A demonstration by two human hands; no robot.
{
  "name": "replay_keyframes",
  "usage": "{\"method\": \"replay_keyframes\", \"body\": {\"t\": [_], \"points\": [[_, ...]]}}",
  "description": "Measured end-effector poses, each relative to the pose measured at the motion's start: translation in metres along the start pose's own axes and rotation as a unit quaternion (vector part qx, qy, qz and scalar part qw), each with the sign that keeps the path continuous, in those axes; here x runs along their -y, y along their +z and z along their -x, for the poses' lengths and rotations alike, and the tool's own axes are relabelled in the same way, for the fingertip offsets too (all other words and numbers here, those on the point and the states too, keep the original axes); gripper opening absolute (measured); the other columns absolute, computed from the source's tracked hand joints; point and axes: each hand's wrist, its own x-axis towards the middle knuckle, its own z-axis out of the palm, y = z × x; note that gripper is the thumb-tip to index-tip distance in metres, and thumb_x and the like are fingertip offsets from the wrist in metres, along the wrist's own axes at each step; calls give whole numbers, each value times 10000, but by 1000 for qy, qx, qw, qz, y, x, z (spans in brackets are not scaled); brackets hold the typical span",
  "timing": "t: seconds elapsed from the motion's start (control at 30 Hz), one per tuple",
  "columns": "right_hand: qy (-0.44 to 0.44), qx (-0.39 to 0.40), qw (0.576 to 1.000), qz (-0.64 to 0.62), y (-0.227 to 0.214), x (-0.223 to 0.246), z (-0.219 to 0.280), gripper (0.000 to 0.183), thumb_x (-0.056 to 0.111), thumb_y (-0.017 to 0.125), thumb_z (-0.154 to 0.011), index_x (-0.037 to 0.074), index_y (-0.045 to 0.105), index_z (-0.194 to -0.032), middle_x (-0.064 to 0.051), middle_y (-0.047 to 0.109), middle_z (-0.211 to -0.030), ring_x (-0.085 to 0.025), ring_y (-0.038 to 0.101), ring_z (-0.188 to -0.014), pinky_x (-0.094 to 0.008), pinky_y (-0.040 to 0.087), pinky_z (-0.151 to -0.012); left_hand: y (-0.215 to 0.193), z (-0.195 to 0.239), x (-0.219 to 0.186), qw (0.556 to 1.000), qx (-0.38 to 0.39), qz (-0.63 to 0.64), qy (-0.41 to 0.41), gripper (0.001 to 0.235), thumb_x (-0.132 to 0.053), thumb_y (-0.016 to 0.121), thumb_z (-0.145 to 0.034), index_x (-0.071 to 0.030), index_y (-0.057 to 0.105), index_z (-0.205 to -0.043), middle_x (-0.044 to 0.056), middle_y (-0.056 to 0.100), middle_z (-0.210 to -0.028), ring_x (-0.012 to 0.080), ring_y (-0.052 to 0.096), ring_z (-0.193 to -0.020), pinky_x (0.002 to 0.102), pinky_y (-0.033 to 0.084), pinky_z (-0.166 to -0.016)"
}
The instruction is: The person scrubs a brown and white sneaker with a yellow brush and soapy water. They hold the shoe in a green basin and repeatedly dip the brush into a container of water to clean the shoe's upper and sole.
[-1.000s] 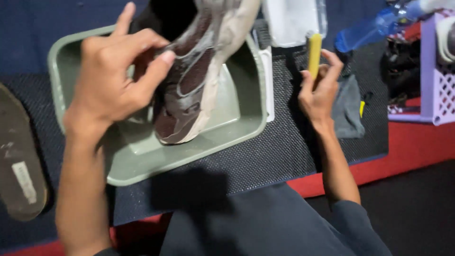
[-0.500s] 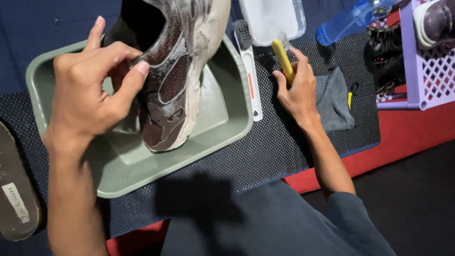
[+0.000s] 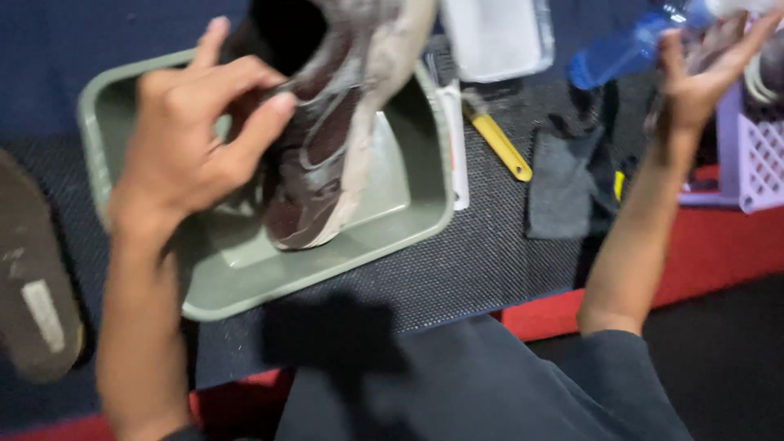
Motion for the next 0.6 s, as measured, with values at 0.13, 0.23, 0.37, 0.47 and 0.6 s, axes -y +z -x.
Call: {"method": "replay_keyframes", "body": {"t": [0.13,0.23,0.37,0.47,0.6], "points": [[-97,170,980,-38,74,72,-38,451,328,672,-1190,-65,469,-1275,-280,550,-1232,-456,664,-1029,-481,496,-944,-2,-2,-1,999,2,49,-10,165,-84,639,-1100,68,671,-1044,82,401,-583,218,243,-519,603,300,-1298],[-143,98,985,-13,96,81,-27,364,205,744,-1191,-101,547,-1173,-258,577,-1066,-353,618,-892,-451,516,-897,-1,-2,2,998,-9,68,-1,151,-104,614,-1106,-2,655,-1002,47,513,-630,222,400,-509,624,317,-1260],[-22,163,986,-19,117,195,10,209,169,609,-1164,-12,506,-1158,-186,519,-1031,-336,610,-914,-432,535,-874,-2,-4,2,997,-8,78,-12,192,-132,592,-1106,-26,645,-954,26,456,-590,196,361,-517,614,305,-1251],[-183,355,906,143,144,267,25,280,247,630,-1080,74,711,-875,-83,708,-972,-327,570,-1224,-479,343,-1226,0,-4,4,996,-6,84,-8,178,-149,601,-1094,-32,654,-971,14,454,-578,192,407,-512,609,296,-1241],[-118,511,851,-41,192,333,45,276,102,734,-800,-39,664,-1027,-200,730,-1106,-231,751,-886,-305,594,-838,0,-5,4,996,-6,94,-11,181,-169,596,-1081,-36,658,-976,6,445,-576,180,402,-506,592,306,-1231]]}}
